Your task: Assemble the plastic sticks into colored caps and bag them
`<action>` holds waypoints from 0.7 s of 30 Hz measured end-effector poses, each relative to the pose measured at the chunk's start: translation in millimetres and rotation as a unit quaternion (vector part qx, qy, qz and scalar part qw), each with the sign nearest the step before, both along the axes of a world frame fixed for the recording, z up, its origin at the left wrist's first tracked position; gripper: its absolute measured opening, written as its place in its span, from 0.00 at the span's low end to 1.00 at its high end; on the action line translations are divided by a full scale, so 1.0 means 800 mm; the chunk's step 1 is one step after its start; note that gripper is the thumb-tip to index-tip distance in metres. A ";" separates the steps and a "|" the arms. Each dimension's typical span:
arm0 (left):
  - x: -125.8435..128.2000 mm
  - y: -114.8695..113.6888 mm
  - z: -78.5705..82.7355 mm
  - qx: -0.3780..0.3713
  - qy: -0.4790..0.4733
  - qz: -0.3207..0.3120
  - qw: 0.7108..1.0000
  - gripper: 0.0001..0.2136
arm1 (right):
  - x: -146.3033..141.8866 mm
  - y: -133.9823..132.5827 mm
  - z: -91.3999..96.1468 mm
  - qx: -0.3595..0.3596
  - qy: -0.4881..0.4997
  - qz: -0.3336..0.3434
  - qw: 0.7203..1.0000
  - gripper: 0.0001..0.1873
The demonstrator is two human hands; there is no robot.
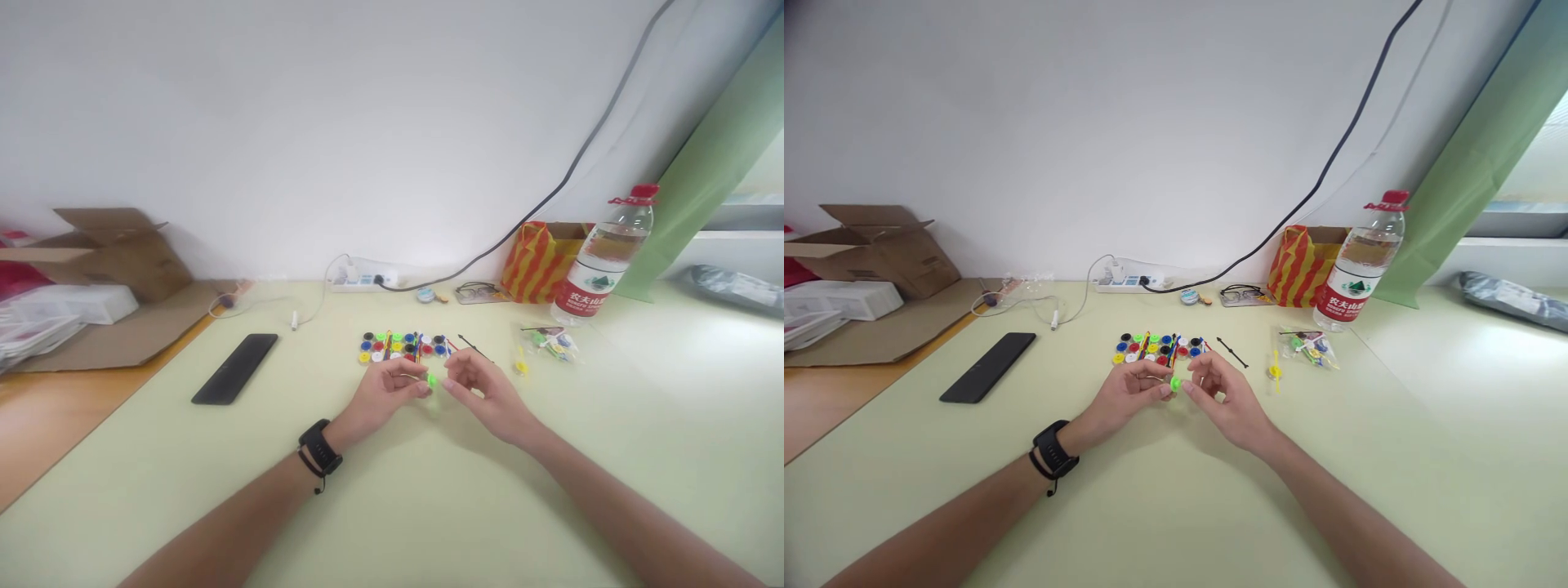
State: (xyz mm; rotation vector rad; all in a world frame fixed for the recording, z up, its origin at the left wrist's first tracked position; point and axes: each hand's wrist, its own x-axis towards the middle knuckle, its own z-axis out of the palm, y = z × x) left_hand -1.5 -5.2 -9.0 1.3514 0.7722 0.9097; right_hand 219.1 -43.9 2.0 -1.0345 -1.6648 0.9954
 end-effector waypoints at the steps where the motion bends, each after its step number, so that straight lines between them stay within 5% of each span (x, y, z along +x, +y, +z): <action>1: 0.000 -0.001 0.001 0.000 -0.001 -0.004 1.000 0.16 | -0.001 0.000 -0.002 0.005 -0.005 0.001 1.000 0.17; 14: 0.000 -0.003 0.005 0.007 -0.003 0.003 1.000 0.15 | 0.000 -0.002 -0.009 0.042 -0.060 0.013 0.997 0.23; 21: 0.000 0.000 -0.001 0.005 0.000 0.011 1.000 0.16 | -0.006 -0.006 -0.008 -0.024 0.054 -0.006 0.998 0.45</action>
